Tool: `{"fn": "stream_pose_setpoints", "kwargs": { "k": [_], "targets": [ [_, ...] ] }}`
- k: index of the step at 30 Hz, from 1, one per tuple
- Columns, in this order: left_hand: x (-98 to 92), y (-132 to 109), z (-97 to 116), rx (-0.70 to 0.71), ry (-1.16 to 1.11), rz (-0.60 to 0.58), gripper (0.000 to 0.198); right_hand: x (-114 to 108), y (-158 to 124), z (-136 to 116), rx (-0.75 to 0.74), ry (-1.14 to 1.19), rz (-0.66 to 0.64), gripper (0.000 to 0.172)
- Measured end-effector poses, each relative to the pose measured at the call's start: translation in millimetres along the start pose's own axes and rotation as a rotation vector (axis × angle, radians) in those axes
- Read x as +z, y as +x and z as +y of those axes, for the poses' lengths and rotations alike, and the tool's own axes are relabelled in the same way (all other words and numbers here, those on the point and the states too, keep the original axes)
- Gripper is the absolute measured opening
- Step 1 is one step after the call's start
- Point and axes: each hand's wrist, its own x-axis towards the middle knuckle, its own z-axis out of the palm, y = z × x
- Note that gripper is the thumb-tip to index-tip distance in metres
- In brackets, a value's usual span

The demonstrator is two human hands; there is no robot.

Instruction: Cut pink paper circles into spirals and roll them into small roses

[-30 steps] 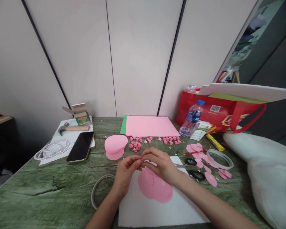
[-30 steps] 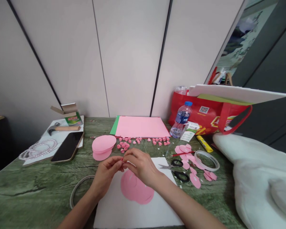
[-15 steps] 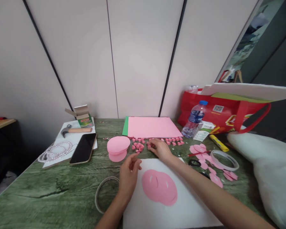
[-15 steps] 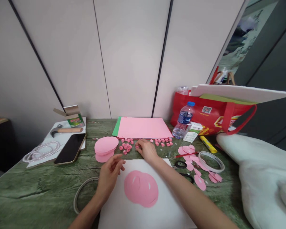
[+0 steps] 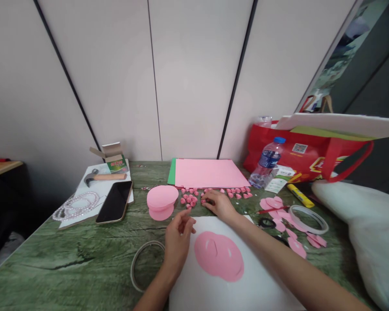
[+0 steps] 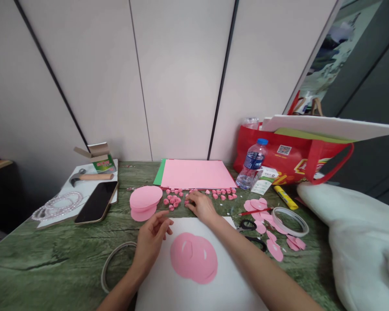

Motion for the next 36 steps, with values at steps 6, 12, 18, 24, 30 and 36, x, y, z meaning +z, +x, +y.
{"fn": "stream_pose_setpoints", "kwargs": {
  "k": [6, 12, 18, 24, 30, 36],
  "targets": [
    [-0.4, 0, 1, 0.008, 0.022, 0.004, 0.028, 6, -3, 0, 0.009, 0.027, 0.045, 0.006],
    [0.2, 0, -1, -0.004, 0.025, -0.008, 0.027, 4, -5, 0, 0.023, 0.038, 0.049, 0.010],
    [-1.3, 0, 1, 0.026, 0.038, 0.011, 0.025, 8, 0, 1, 0.035, 0.007, 0.047, 0.004],
    [-8.5, 4, -1, 0.014, 0.137, 0.123, 0.021, 6, 1, -5, 0.088, -0.017, 0.104, 0.008],
    [-13.3, 8, -6, 0.034, 0.227, 0.134, 0.026, -52, -39, 0, 0.125, -0.034, 0.035, 0.015],
    [-12.3, 10, -12, 0.081, 0.331, 0.120, 0.026, -110, -109, 7, 0.195, -0.114, -0.205, 0.020]
  ]
}}
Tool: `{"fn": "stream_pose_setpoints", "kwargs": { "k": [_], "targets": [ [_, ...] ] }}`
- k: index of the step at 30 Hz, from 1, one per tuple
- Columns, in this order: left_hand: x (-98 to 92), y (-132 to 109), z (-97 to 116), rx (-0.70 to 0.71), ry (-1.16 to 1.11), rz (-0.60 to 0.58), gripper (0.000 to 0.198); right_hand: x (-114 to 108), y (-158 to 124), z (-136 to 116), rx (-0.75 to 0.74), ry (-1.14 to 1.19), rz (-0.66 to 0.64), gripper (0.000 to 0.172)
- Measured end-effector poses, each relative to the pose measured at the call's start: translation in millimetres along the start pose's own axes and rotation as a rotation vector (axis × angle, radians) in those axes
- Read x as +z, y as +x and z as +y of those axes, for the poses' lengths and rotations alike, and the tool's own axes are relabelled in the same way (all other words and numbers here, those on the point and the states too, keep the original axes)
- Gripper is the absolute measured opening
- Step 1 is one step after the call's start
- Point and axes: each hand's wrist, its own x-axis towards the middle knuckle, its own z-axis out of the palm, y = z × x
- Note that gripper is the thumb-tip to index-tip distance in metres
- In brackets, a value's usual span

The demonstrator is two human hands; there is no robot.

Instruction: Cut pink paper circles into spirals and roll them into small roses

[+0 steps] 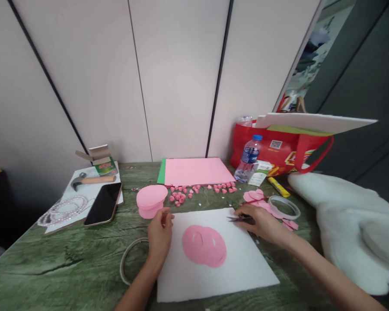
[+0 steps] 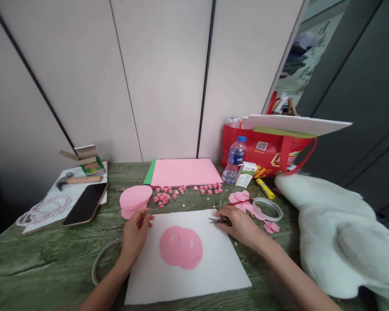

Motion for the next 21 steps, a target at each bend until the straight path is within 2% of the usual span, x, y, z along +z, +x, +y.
{"fn": "stream_pose_setpoints", "kwargs": {
  "k": [5, 10, 16, 18, 21],
  "targets": [
    [-1.2, 5, -7, 0.047, 0.090, -0.013, 0.025, 8, -24, 6, 0.077, -0.155, 0.031, 0.026],
    [-3.6, 8, -10, 0.081, 0.211, -0.017, 0.024, 16, -27, 1, 0.204, -0.303, 0.078, 0.028],
    [-5.5, 4, -4, 0.129, 0.363, -0.023, 0.022, 15, -26, 3, 0.367, -0.462, 0.147, 0.025],
    [-6.4, 3, -2, 0.137, 0.409, -0.020, 0.022, 14, -23, -2, 0.349, -0.427, 0.189, 0.025],
    [-6.1, 2, -1, 0.149, 0.462, -0.022, 0.024, 17, -14, -25, 0.176, -0.145, 0.174, 0.022]
  ]
}}
